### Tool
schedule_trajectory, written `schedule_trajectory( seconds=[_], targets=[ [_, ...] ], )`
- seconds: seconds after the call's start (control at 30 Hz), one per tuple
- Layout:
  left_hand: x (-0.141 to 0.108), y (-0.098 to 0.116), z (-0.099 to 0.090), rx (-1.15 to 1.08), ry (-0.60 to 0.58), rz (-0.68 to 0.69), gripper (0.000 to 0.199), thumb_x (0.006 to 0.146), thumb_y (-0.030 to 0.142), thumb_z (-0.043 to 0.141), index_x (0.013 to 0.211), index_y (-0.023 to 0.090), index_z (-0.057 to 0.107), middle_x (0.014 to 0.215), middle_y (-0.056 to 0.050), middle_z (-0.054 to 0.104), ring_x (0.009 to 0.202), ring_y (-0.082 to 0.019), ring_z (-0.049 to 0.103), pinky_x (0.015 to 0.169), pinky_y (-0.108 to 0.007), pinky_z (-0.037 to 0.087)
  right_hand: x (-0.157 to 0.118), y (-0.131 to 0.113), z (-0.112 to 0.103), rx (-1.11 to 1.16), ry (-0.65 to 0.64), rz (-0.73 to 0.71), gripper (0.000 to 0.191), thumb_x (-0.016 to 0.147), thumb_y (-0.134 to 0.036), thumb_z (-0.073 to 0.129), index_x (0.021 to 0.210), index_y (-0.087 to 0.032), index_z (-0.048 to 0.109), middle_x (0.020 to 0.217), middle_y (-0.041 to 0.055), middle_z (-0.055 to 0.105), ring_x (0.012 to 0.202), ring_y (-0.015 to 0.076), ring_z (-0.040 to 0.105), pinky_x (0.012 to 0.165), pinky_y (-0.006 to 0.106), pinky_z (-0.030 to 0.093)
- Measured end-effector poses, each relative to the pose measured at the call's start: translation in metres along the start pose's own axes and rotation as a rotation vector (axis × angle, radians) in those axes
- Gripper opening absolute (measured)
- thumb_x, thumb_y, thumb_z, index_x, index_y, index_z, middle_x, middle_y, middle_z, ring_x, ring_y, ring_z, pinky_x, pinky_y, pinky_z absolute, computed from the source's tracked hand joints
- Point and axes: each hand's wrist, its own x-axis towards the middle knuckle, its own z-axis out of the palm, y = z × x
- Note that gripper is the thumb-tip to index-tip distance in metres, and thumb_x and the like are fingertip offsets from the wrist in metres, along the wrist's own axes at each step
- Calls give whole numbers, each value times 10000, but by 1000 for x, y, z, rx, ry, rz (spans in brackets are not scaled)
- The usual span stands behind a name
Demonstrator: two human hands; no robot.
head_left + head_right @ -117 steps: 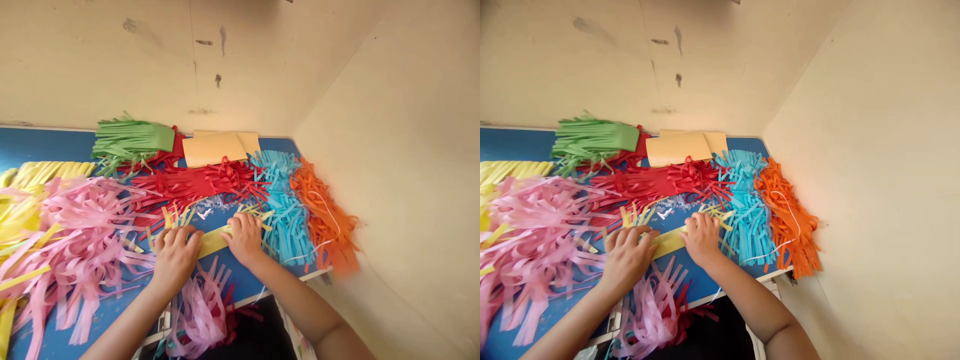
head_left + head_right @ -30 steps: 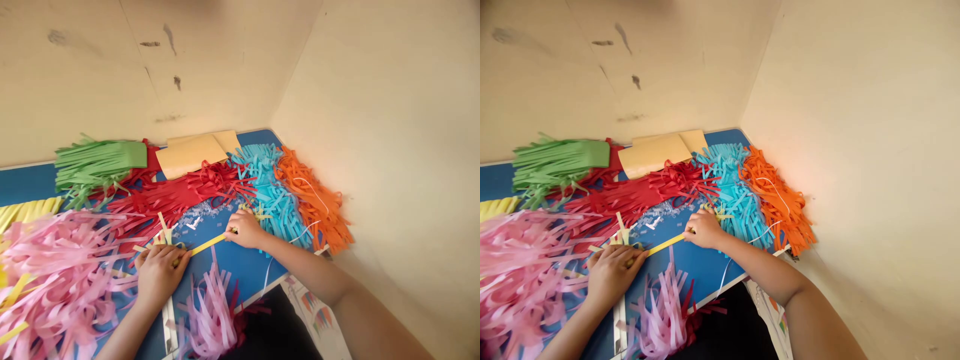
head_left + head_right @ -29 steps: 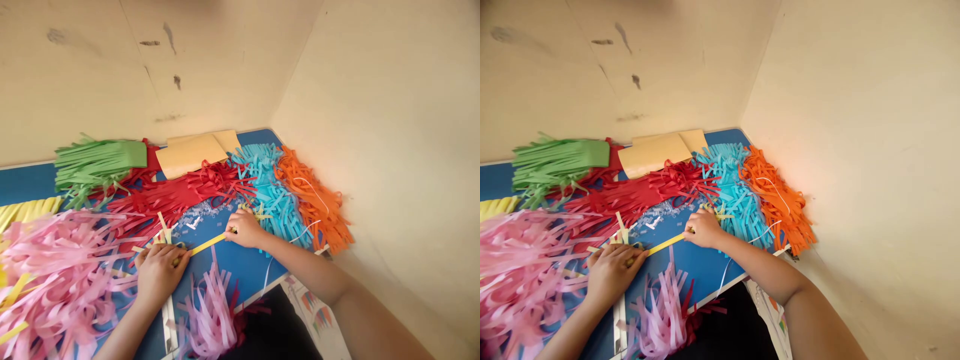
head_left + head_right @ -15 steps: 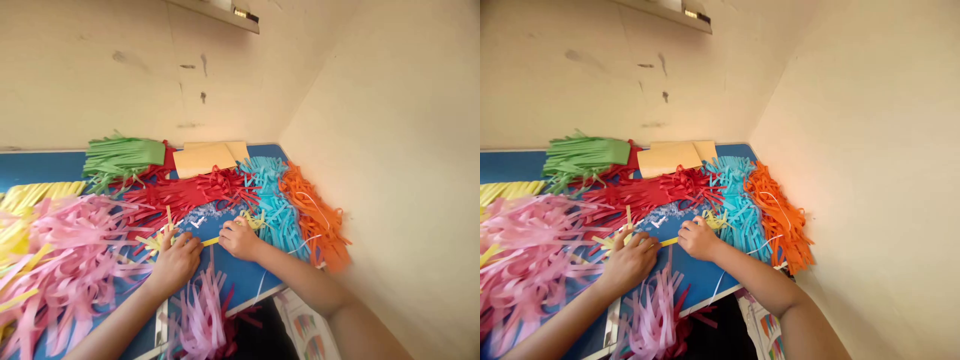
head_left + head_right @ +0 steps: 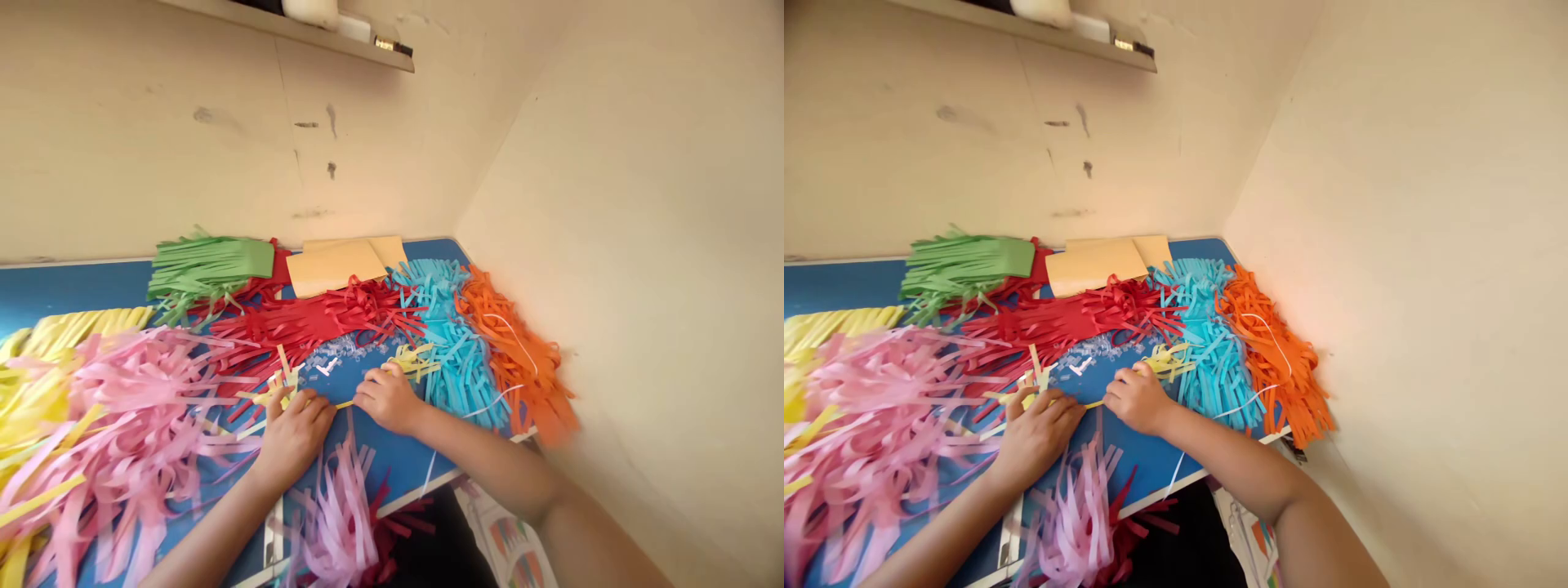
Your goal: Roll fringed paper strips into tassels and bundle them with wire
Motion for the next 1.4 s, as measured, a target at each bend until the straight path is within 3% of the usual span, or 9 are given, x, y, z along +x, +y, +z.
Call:
schedule_trajectory(
  seconds=[0.17, 0.3, 0.43, 0.6, 0.7, 0.83, 0.97, 1.2, 1.4],
  targets=[
    [-20, -12, 6, -81, 30, -39, 271, 978, 266, 446, 939, 260, 714, 896, -3, 746, 905, -234, 630, 907, -446, 326, -23, 24, -4, 188, 19, 161, 92, 904, -275, 693, 829, -275, 746, 903, -13, 738, 926, 174, 553, 876, 380, 260],
    [-23, -16, 10, -260, -27, -206, 254, 943, 381, 527, 839, 293, 742, 867, 8, 747, 849, -211, 640, 821, -386, 362, -24, 32, -9, 339, -52, 313, 157, 763, -285, 831, 686, -213, 715, 872, -11, 714, 885, 167, 566, 861, 347, 297],
    [-22, -12, 9, -300, -56, -363, 301, 900, 483, 565, 765, 286, 748, 835, -10, 743, 846, -230, 643, 794, -380, 369, -21, 31, -12, 395, -63, 331, 144, 775, -258, 816, 698, -201, 710, 867, -12, 698, 872, 157, 569, 863, 336, 304],
    [-12, -6, 4, -223, -156, -392, 319, 913, 460, 536, 741, 267, 722, 826, -20, 731, 831, -241, 620, 783, -399, 366, -13, 25, -15, 301, -133, 406, 206, 827, -269, 749, 656, -186, 669, 823, -2, 685, 843, 165, 549, 806, 340, 289],
    [-2, -2, -2, -122, -229, -344, 262, 903, 414, 548, 759, 265, 707, 826, -21, 721, 838, -261, 603, 824, -447, 360, -8, 21, -17, 173, -161, 380, 185, 844, -269, 715, 686, -190, 660, 844, 2, 692, 859, 181, 535, 787, 362, 270],
    [3, 6, -10, -46, -186, -94, 317, 888, 158, 513, 1066, 345, 697, 967, 0, 736, 991, -276, 602, 994, -530, 294, -12, 16, -20, 72, -123, 92, 121, 935, -184, 576, 885, -220, 681, 917, -1, 714, 901, 175, 532, 826, 399, 253],
    [5, 17, -6, -46, -156, 19, 299, 877, 110, 517, 1055, 267, 699, 957, -24, 738, 964, -253, 626, 991, -489, 333, -16, 12, -20, 7, -103, -67, 152, 960, -205, 536, 878, -180, 661, 855, 28, 694, 876, 175, 526, 817, 401, 259],
    [20, 18, 2, -66, 17, 29, 220, 911, 137, 507, 895, 227, 707, 819, -7, 727, 718, -167, 645, 1031, -491, 356, -1, 7, -15, -53, -36, -13, 270, 952, -210, 513, 711, -163, 625, 718, 23, 650, 760, 161, 517, 773, 388, 256],
    [8, 7, -51, -108, 203, 50, 200, 897, 134, 567, 998, 261, 683, 892, 29, 752, 786, -137, 691, 1116, -454, 292, 14, -35, -83, 278, 40, 226, 217, 970, -358, 547, 926, -242, 725, 947, 20, 726, 839, 173, 553, 799, 374, 304]
  ],
)
